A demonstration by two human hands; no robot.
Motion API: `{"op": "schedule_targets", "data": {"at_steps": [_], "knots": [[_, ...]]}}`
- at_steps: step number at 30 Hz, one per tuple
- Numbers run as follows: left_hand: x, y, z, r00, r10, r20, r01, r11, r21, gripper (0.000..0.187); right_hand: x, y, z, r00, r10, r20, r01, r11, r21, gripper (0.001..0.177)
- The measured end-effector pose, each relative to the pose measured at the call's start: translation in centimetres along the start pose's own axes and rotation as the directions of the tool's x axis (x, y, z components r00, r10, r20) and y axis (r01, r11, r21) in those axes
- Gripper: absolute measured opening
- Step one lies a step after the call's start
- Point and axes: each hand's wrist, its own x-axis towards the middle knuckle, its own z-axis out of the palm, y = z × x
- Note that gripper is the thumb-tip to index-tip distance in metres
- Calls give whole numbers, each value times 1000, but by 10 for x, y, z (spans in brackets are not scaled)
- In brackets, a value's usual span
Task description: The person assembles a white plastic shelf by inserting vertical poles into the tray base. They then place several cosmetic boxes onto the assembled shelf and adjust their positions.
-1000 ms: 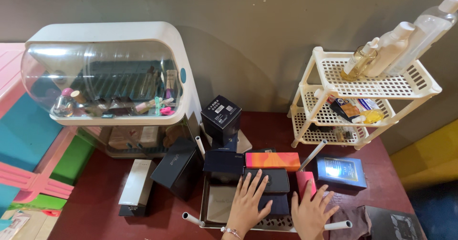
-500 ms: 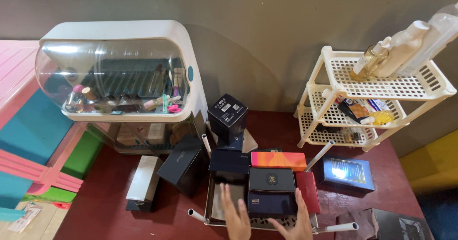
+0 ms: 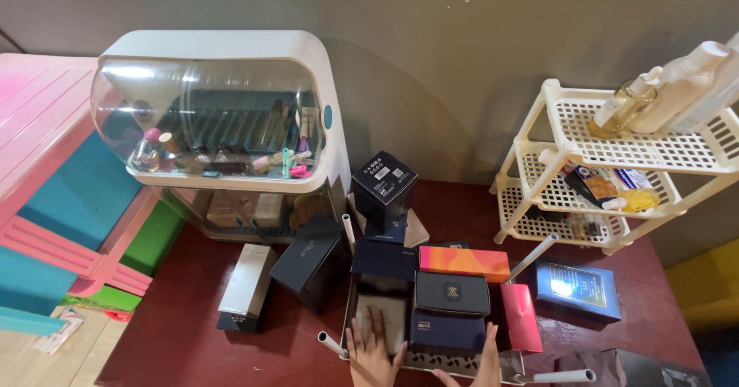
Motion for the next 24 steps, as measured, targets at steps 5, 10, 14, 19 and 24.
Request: {"op": "schedule_targets", "data": {"at_steps": [5, 10, 14, 19, 24], "knots": [[15, -6, -12, 998, 12, 65, -13, 1000, 14, 88, 0, 27, 14, 979, 187, 78, -202, 930, 306, 145], [19, -9, -19, 999, 30, 20, -30, 999, 34, 83, 8, 48, 30, 925, 351, 147, -380, 821, 426, 107], [17, -8, -20, 999, 41, 20, -42, 998, 39, 80, 6, 57, 42, 869, 415, 268, -494, 752, 436, 83], [14, -11, -13, 999, 20, 26, -21, 999, 38, 76, 2, 61, 45, 786, 521, 332, -610, 742, 279, 83], [10, -6, -13, 953, 42, 301, -10, 994, -107, 79, 0, 64, 39, 897, 347, 273, -415, 874, 252, 86]]}}
